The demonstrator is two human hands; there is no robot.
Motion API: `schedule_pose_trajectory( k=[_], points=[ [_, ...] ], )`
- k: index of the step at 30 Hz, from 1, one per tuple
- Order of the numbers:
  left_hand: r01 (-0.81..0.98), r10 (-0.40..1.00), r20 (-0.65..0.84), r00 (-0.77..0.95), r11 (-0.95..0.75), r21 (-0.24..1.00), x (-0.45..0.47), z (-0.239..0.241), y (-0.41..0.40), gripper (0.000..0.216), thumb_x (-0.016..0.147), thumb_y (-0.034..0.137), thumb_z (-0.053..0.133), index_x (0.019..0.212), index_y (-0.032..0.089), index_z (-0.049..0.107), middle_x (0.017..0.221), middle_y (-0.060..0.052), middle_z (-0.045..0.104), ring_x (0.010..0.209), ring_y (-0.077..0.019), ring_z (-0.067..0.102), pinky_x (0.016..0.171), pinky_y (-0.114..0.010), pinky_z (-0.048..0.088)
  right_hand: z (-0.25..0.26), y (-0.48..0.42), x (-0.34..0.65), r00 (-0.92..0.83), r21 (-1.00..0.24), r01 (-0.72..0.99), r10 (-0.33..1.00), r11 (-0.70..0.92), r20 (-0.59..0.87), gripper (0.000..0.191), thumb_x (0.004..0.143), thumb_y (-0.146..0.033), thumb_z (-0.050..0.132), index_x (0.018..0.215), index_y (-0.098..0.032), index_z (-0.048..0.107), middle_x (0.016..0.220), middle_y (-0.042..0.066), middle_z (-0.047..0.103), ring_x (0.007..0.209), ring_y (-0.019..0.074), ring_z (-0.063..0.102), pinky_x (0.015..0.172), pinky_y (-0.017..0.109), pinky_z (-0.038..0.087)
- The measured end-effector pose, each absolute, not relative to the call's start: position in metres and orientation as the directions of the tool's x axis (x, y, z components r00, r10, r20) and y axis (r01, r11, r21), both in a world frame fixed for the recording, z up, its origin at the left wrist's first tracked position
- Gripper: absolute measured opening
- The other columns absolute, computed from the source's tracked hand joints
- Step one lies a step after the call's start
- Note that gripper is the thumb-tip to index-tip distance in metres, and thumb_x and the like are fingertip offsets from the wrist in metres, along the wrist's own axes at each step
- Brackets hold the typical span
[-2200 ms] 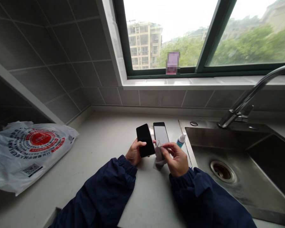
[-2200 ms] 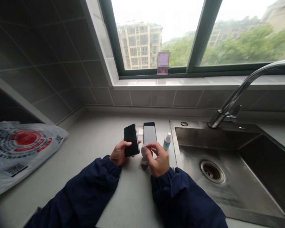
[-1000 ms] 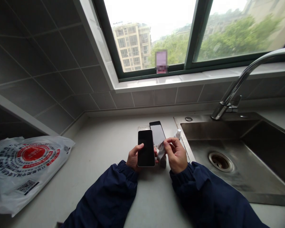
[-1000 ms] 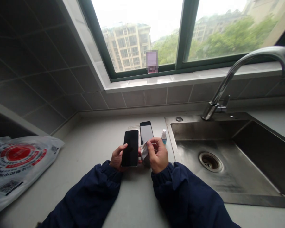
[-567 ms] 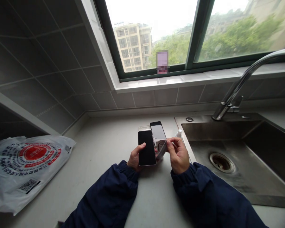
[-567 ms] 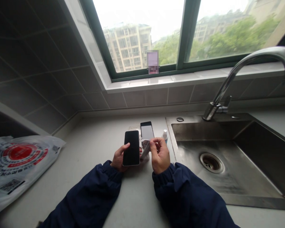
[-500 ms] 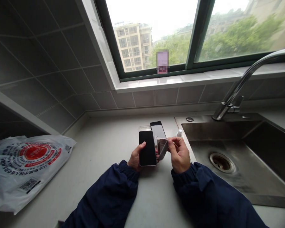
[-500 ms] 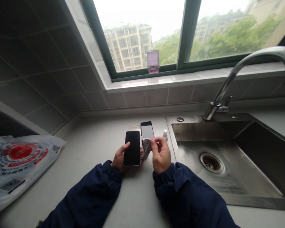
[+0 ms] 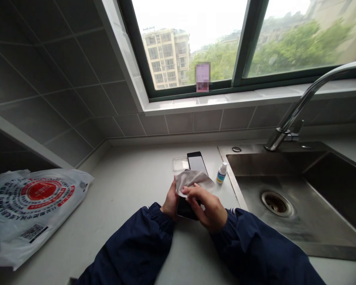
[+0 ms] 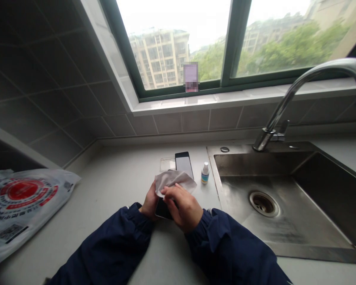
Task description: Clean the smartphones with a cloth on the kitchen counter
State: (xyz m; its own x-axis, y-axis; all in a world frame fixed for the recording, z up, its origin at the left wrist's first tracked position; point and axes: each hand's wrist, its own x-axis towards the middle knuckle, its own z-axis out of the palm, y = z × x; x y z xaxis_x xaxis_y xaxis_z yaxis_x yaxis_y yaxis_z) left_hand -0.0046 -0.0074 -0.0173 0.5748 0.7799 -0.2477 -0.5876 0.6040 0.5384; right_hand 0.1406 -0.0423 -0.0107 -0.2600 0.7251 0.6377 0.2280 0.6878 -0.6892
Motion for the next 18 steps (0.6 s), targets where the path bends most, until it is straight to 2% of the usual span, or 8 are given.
schedule_pose_trajectory(
  k=[2,3,6,8,13,18],
  points=[
    [-0.626,0.788,-0.282,0.548,0.61,0.486,-0.005,-0.0174,-0.0061,0.067,0.083,0.074,0.047,0.088,0.011,0.068,0.069,-0.009,0.065,0.078,-0.0249,0.066,0.088,-0.039,0.051,-0.0117,-0.0463,0.1398,-0.388,-0.576,0.266,0.633,0.773,0.67,0.02,0.094,-0.013,0.051,0.108,-0.024,0.059,0.112,0.007,0.072,0.115,0.0237,0.066,0.111,0.049,0.043],
    [-0.62,0.775,-0.293,0.56,0.626,0.473,-0.0056,-0.0175,-0.0056,0.07,0.081,0.077,0.047,0.09,0.01,0.068,0.07,-0.01,0.065,0.08,-0.0264,0.066,0.089,-0.041,0.05,-0.0116,-0.0475,0.1399,-0.407,-0.554,0.27,0.615,0.787,0.675,0.022,0.093,-0.013,0.053,0.112,-0.023,0.059,0.112,0.008,0.072,0.114,0.0238,0.066,0.109,0.048,0.045],
    [-0.582,0.744,-0.266,0.613,0.653,0.484,-0.008,-0.0181,-0.0053,0.086,0.079,0.083,0.039,0.109,0.008,0.066,0.089,-0.017,0.07,0.096,-0.0343,0.066,0.092,-0.048,0.048,-0.0098,-0.0485,0.1416,-0.373,-0.578,0.263,0.633,0.773,0.678,0.028,0.091,-0.016,0.057,0.118,-0.021,0.059,0.113,0.012,0.07,0.107,0.0235,0.068,0.093,0.039,0.057],
    [-0.574,0.738,-0.239,0.631,0.651,0.497,-0.0092,-0.0183,-0.0054,0.089,0.078,0.085,0.037,0.113,0.008,0.065,0.099,-0.019,0.07,0.105,-0.0378,0.063,0.094,-0.051,0.047,-0.0086,-0.0475,0.1426,-0.342,-0.572,0.281,0.637,0.771,0.691,0.027,0.09,-0.015,0.057,0.117,-0.022,0.061,0.111,0.012,0.069,0.107,0.0239,0.067,0.09,0.038,0.059],
    [-0.603,0.753,-0.249,0.609,0.643,0.472,-0.0094,-0.0146,-0.0064,0.081,0.077,0.083,0.044,0.106,0.009,0.066,0.105,-0.019,0.069,0.112,-0.0353,0.062,0.098,-0.045,0.046,-0.0084,-0.0435,0.142,-0.384,-0.435,0.379,0.566,0.817,0.73,0.028,0.09,-0.012,0.055,0.115,-0.019,0.064,0.123,0.014,0.066,0.126,0.0282,0.056,0.104,0.047,0.051],
    [-0.581,0.71,-0.28,0.646,0.695,0.423,-0.0086,-0.0125,-0.0079,0.086,0.082,0.082,0.037,0.116,0.008,0.063,0.111,-0.019,0.068,0.115,-0.0313,0.062,0.099,-0.037,0.047,-0.0105,-0.042,0.1419,-0.449,-0.333,0.466,0.543,0.82,0.709,0.039,0.091,-0.014,0.052,0.13,-0.015,0.058,0.142,0.016,0.054,0.142,0.0316,0.039,0.112,0.055,0.041]
  ],
)
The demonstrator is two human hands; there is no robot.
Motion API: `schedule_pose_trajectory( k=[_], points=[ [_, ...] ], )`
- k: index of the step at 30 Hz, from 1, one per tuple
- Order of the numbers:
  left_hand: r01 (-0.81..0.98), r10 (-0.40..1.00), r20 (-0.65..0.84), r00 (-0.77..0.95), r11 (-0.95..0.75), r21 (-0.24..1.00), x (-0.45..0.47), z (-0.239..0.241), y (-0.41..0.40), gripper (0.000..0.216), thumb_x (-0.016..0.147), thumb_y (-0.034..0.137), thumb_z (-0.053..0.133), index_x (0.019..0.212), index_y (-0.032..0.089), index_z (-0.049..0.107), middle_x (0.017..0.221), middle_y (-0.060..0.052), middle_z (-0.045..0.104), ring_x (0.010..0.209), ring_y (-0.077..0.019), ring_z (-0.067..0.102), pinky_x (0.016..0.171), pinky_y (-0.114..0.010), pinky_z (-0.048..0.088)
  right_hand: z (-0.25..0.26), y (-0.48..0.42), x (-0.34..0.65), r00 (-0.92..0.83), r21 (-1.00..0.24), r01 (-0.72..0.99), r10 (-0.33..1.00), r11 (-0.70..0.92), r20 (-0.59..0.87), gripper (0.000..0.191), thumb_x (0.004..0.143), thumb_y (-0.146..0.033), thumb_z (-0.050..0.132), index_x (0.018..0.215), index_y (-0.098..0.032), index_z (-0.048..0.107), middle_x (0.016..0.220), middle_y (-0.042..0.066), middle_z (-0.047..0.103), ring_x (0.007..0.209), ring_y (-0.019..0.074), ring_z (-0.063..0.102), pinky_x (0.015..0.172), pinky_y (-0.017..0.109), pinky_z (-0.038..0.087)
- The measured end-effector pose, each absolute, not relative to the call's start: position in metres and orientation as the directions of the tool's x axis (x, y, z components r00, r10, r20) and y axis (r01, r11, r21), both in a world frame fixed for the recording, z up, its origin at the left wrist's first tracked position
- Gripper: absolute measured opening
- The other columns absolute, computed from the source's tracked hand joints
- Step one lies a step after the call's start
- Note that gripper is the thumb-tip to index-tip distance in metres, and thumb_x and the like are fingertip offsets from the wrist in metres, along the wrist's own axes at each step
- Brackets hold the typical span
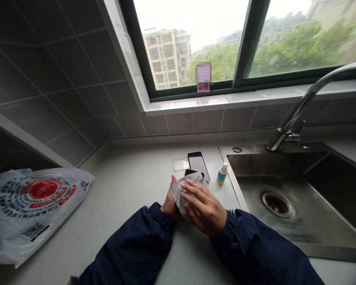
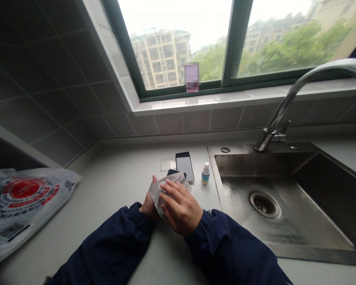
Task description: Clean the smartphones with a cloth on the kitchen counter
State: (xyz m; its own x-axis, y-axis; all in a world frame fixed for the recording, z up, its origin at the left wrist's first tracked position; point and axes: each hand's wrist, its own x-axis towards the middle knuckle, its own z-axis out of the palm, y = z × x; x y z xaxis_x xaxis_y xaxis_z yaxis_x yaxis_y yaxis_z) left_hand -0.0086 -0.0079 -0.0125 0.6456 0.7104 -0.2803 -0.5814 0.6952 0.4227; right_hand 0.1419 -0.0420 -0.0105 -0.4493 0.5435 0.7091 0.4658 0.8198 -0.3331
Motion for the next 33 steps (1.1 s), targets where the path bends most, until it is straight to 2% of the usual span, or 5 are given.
schedule_pose_trajectory(
  k=[7,13,17,28,33],
  points=[
    [-0.6,0.726,-0.19,0.66,0.663,0.448,-0.007,-0.022,-0.006,0.083,0.081,0.078,0.046,0.124,0.007,0.061,0.12,-0.019,0.066,0.132,-0.0305,0.051,0.114,-0.039,0.032,-0.019,-0.039,0.14,-0.536,-0.241,0.574,0.582,0.782,0.611,0.048,0.096,-0.027,0.05,0.141,-0.01,0.049,0.152,0.019,0.042,0.146,0.0357,0.028,0.112,0.059,0.038],
    [-0.631,0.714,-0.07,0.697,0.657,0.412,-0.009,-0.027,-0.005,0.092,0.087,0.078,0.027,0.135,0.004,0.054,0.137,-0.021,0.057,0.142,-0.0326,0.037,0.121,-0.041,0.017,-0.019,-0.038,0.142,-0.473,-0.245,0.618,0.602,0.747,0.643,0.046,0.093,-0.026,0.054,0.136,-0.01,0.054,0.152,0.019,0.041,0.146,0.035,0.03,0.112,0.058,0.037],
    [-0.672,0.735,0.002,0.678,0.618,0.407,-0.009,-0.03,-0.005,0.096,0.087,0.079,0.025,0.141,0.004,0.049,0.144,-0.021,0.051,0.146,-0.0334,0.03,0.122,-0.044,0.01,-0.021,-0.036,0.144,-0.443,-0.253,0.663,0.641,0.705,0.626,0.046,0.094,-0.029,0.053,0.135,-0.01,0.056,0.152,0.018,0.043,0.144,0.0353,0.033,0.112,0.057,0.039],
    [-0.685,0.782,-0.017,0.623,0.556,0.47,-0.002,-0.018,-0.008,0.089,0.091,0.074,0.017,0.15,0.011,0.039,0.151,-0.017,0.045,0.147,-0.0315,0.027,0.122,-0.044,0.01,-0.021,-0.037,0.144,-0.369,-0.222,0.82,0.783,0.528,0.501,0.055,0.096,-0.034,0.044,0.148,-0.014,0.043,0.159,0.012,0.03,0.147,0.036,0.025,0.109,0.06,0.036],
    [-0.63,0.764,0.019,0.645,0.518,0.578,0.0,-0.012,-0.014,0.076,0.095,0.065,0.03,0.15,0.014,0.039,0.152,-0.014,0.044,0.149,-0.0297,0.024,0.123,-0.041,0.009,-0.019,-0.037,0.143,-0.287,-0.234,0.858,0.804,0.458,0.521,0.053,0.095,-0.031,0.043,0.145,-0.013,0.046,0.159,0.012,0.031,0.148,0.0369,0.023,0.11,0.063,0.031]
  ],
)
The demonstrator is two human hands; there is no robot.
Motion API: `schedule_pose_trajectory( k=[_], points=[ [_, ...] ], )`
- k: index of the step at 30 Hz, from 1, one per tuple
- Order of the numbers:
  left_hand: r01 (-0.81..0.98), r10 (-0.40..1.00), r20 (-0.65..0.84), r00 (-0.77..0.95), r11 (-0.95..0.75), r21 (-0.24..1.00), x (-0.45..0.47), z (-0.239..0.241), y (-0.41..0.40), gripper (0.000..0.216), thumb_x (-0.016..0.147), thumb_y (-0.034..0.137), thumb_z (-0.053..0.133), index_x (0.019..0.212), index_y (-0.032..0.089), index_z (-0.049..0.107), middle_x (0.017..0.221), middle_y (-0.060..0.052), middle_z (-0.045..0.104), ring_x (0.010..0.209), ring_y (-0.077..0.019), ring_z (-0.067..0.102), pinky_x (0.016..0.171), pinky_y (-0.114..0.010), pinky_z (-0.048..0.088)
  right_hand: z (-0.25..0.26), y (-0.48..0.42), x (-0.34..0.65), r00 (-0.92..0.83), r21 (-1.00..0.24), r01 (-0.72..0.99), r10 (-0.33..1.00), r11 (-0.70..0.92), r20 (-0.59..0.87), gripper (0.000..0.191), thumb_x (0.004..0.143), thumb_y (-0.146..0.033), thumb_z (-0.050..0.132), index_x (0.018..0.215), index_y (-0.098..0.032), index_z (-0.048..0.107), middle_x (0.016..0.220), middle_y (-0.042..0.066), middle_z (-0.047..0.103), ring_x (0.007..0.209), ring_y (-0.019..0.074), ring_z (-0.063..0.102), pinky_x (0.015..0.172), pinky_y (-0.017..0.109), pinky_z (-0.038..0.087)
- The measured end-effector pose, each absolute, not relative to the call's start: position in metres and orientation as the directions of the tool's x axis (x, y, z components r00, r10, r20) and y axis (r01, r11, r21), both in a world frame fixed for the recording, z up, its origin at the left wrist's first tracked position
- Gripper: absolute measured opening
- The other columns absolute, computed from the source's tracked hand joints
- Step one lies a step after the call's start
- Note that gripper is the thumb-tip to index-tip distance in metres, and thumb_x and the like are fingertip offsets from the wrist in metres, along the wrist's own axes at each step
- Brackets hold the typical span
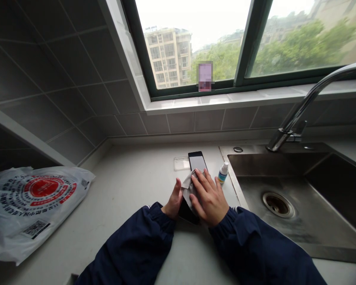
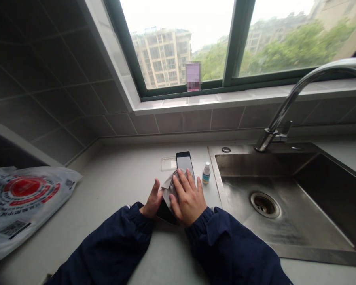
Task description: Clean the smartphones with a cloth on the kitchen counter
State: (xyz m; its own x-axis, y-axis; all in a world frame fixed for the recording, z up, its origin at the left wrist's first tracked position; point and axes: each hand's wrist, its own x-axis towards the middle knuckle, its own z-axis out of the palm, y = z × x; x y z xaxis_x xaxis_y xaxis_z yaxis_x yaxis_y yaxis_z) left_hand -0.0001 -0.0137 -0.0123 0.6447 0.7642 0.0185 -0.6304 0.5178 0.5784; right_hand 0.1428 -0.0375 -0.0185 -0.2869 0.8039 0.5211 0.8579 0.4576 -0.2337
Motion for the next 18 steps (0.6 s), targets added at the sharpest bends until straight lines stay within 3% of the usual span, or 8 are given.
schedule_pose_trajectory(
  k=[9,18],
  points=[
    [-0.634,0.768,0.003,0.64,0.526,0.567,-0.002,-0.028,-0.01,0.075,0.096,0.064,0.03,0.145,0.01,0.047,0.15,-0.015,0.046,0.15,-0.0272,0.022,0.123,-0.039,0.004,-0.016,-0.042,0.141,-0.291,-0.254,0.821,0.756,0.512,0.586,0.053,0.089,-0.023,0.048,0.141,-0.012,0.05,0.152,0.013,0.043,0.142,0.0333,0.035,0.115,0.059,0.024],
    [-0.667,0.782,-0.028,0.623,0.55,0.502,-0.002,-0.025,-0.009,0.073,0.097,0.062,0.028,0.145,0.011,0.046,0.145,-0.016,0.052,0.147,-0.0267,0.029,0.123,-0.039,0.01,-0.01,-0.039,0.148,-0.418,-0.244,0.796,0.794,0.554,0.442,0.067,0.079,-0.027,0.052,0.146,-0.018,0.046,0.159,0.01,0.033,0.146,0.0372,0.025,0.114,0.066,0.016]
  ],
)
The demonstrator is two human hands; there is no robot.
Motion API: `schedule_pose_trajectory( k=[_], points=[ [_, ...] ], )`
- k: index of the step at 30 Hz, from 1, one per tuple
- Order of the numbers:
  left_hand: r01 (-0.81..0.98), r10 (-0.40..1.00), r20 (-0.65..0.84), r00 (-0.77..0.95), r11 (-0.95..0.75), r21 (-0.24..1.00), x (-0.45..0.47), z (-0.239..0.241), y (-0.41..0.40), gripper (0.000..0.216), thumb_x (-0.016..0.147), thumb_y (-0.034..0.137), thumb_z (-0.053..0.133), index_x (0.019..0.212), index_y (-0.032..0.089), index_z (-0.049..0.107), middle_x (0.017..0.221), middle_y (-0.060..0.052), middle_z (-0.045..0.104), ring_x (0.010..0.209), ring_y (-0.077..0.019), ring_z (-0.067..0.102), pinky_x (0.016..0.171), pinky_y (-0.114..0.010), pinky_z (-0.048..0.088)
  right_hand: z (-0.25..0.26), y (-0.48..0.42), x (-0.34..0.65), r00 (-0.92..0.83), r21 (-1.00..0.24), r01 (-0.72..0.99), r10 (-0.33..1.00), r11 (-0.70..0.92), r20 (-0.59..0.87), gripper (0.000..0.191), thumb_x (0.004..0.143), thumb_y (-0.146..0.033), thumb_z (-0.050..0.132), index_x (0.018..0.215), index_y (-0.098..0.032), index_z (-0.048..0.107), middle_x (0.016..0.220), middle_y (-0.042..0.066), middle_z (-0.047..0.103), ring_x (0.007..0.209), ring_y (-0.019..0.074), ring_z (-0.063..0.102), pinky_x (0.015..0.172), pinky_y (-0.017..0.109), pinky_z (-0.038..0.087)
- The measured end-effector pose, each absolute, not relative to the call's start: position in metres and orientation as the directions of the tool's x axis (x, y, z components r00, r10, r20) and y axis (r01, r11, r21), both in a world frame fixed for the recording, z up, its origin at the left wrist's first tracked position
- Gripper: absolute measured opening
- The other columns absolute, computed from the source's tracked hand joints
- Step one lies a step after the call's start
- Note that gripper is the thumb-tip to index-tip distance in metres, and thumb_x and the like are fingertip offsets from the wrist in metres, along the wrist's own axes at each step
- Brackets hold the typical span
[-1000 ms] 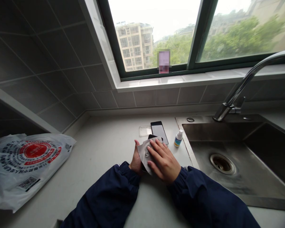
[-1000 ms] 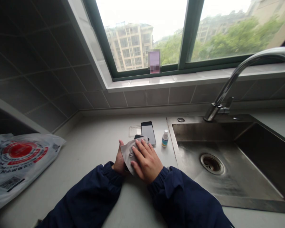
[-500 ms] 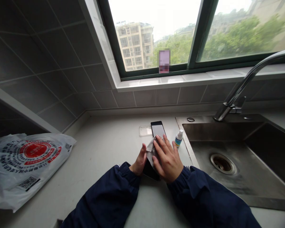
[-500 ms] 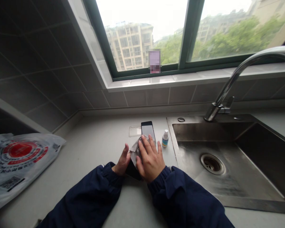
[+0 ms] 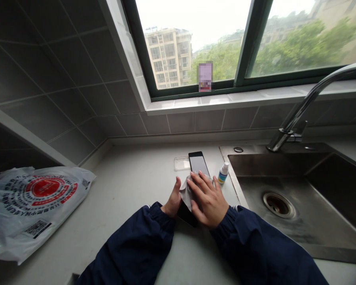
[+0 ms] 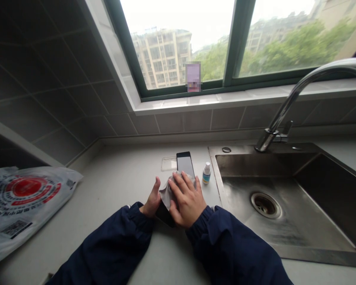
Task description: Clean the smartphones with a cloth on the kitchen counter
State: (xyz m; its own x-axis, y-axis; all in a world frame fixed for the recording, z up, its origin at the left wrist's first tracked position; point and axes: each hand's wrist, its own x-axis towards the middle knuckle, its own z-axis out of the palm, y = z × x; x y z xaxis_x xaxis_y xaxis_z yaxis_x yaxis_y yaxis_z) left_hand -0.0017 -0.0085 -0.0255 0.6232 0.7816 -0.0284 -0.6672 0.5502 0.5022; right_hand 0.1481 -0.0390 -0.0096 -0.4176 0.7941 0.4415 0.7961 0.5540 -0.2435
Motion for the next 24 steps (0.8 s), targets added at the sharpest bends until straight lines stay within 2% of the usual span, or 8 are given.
schedule_pose_trajectory(
  k=[6,9,11,13,16,21,24],
  points=[
    [-0.629,0.733,0.005,0.68,0.579,0.519,-0.003,-0.024,-0.007,0.075,0.096,0.065,0.028,0.149,0.013,0.038,0.152,-0.014,0.045,0.148,-0.0264,0.026,0.122,-0.04,0.014,-0.009,-0.037,0.151,-0.485,-0.234,0.772,0.785,0.591,0.385,0.072,0.079,-0.028,0.052,0.15,-0.018,0.04,0.163,0.009,0.021,0.15,0.0391,0.01,0.112,0.07,0.016],
    [-0.636,0.739,-0.02,0.674,0.593,0.494,-0.004,-0.02,-0.007,0.076,0.096,0.065,0.026,0.151,0.014,0.037,0.152,-0.014,0.044,0.148,-0.0271,0.027,0.122,-0.04,0.016,-0.014,-0.036,0.149,-0.478,-0.208,0.778,0.774,0.593,0.415,0.071,0.085,-0.03,0.051,0.153,-0.015,0.034,0.164,0.014,0.013,0.15,0.0404,0.006,0.111,0.071,0.018],
    [-0.616,0.724,-0.06,0.687,0.625,0.48,-0.005,-0.017,-0.006,0.073,0.097,0.061,0.029,0.15,0.012,0.038,0.15,-0.015,0.047,0.147,-0.0283,0.029,0.122,-0.04,0.017,-0.017,-0.036,0.148,-0.46,-0.192,0.784,0.76,0.591,0.46,0.068,0.089,-0.029,0.049,0.153,-0.012,0.033,0.163,0.017,0.013,0.151,0.0393,0.008,0.112,0.07,0.019],
    [-0.606,0.721,-0.093,0.687,0.638,0.475,-0.006,-0.016,-0.005,0.065,0.099,0.052,0.032,0.149,0.011,0.04,0.148,-0.014,0.049,0.145,-0.0279,0.032,0.122,-0.038,0.018,-0.019,-0.035,0.147,-0.449,-0.182,0.774,0.728,0.607,0.519,0.062,0.092,-0.027,0.048,0.15,-0.01,0.036,0.161,0.019,0.019,0.15,0.0368,0.013,0.113,0.066,0.024],
    [-0.625,0.757,-0.122,0.642,0.609,0.488,-0.007,-0.016,-0.004,0.058,0.101,0.041,0.032,0.149,0.009,0.04,0.146,-0.012,0.052,0.144,-0.0245,0.035,0.122,-0.034,0.019,-0.02,-0.033,0.148,-0.431,-0.187,0.736,0.664,0.65,0.612,0.048,0.095,-0.025,0.049,0.141,-0.011,0.05,0.157,0.02,0.033,0.147,0.0338,0.028,0.111,0.058,0.035],
    [-0.624,0.808,-0.227,0.544,0.571,0.534,-0.009,-0.017,-0.001,0.062,0.1,0.045,0.033,0.145,0.003,0.045,0.132,-0.016,0.063,0.135,-0.0297,0.049,0.119,-0.039,0.028,-0.022,-0.031,0.15,-0.347,-0.279,0.69,0.644,0.668,0.682,0.022,0.094,-0.027,0.057,0.11,-0.016,0.067,0.136,0.016,0.058,0.122,0.0298,0.056,0.098,0.046,0.05],
    [-0.614,0.802,-0.28,0.528,0.588,0.526,-0.012,-0.019,0.0,0.063,0.099,0.048,0.035,0.143,0.004,0.048,0.13,-0.017,0.064,0.129,-0.0332,0.054,0.115,-0.044,0.034,-0.022,-0.03,0.15,-0.33,-0.332,0.656,0.653,0.678,0.682,0.013,0.094,-0.025,0.059,0.098,-0.018,0.069,0.115,0.012,0.066,0.104,0.025,0.061,0.089,0.04,0.053]
  ],
)
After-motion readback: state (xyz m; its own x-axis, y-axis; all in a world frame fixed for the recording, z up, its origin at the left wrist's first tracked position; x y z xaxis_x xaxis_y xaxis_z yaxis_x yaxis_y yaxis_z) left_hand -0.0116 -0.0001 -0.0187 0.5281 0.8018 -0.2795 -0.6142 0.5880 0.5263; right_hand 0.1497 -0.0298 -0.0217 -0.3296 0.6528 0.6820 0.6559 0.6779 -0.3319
